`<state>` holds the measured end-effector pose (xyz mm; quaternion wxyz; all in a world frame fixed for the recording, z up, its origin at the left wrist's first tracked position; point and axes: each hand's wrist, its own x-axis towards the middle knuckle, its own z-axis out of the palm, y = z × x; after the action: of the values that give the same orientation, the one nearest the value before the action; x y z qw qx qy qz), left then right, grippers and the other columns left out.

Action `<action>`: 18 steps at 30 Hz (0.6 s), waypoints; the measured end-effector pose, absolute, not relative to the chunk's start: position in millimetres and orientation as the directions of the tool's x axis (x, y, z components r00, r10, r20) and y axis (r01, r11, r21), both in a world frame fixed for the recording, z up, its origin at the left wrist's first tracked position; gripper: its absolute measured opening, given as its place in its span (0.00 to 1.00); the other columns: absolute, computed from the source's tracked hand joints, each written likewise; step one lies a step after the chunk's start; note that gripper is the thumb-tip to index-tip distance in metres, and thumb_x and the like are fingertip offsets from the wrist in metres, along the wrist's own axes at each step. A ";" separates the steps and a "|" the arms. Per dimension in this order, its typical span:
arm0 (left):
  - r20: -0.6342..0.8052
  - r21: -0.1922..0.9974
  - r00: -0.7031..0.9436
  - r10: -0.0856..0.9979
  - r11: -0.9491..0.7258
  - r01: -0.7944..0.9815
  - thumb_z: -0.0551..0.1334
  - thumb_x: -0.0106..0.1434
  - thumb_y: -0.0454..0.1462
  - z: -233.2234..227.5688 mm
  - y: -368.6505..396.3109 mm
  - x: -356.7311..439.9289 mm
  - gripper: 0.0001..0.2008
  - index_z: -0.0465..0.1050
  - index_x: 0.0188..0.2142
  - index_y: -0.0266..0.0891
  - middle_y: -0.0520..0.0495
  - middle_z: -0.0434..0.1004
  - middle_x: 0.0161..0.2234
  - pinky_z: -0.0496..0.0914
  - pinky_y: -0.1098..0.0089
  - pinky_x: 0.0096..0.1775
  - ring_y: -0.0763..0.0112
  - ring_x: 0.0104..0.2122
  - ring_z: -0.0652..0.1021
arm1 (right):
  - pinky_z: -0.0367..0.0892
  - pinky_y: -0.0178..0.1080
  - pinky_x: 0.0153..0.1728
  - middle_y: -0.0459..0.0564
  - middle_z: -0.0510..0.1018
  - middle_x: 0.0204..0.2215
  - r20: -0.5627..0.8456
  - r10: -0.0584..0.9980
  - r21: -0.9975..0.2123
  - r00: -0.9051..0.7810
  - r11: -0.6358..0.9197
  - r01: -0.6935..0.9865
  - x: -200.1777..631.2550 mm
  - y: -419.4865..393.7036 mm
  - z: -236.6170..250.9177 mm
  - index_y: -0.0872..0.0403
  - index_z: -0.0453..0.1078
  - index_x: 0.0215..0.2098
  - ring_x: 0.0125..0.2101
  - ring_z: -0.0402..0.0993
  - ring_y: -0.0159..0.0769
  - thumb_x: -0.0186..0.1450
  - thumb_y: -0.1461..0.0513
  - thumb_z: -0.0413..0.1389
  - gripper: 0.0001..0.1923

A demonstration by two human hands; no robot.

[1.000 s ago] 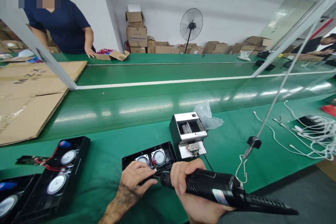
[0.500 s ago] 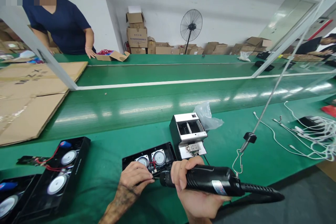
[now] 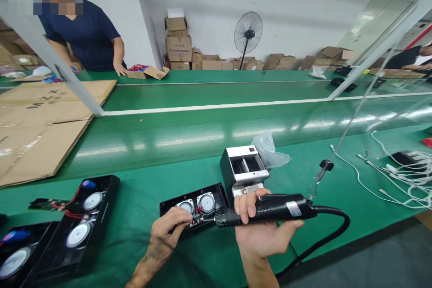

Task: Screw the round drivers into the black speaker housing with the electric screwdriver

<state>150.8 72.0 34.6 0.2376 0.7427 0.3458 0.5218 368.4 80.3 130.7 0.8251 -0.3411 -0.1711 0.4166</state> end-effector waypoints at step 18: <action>0.607 0.741 0.149 0.781 -0.623 0.250 0.66 0.75 0.40 39.4 71.6 151.3 0.06 0.77 0.38 0.45 0.55 0.86 0.33 0.80 0.74 0.40 0.73 0.33 0.85 | 0.48 0.39 0.21 0.38 0.55 0.19 0.016 0.841 -0.662 0.541 0.414 -0.625 351.9 83.7 130.4 0.50 0.74 0.34 0.17 0.45 0.31 0.65 0.27 0.43 0.40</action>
<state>151.3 71.6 39.4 0.2437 0.7177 0.3591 0.5446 351.9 83.7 130.4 0.8222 -0.3069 -0.1762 0.4458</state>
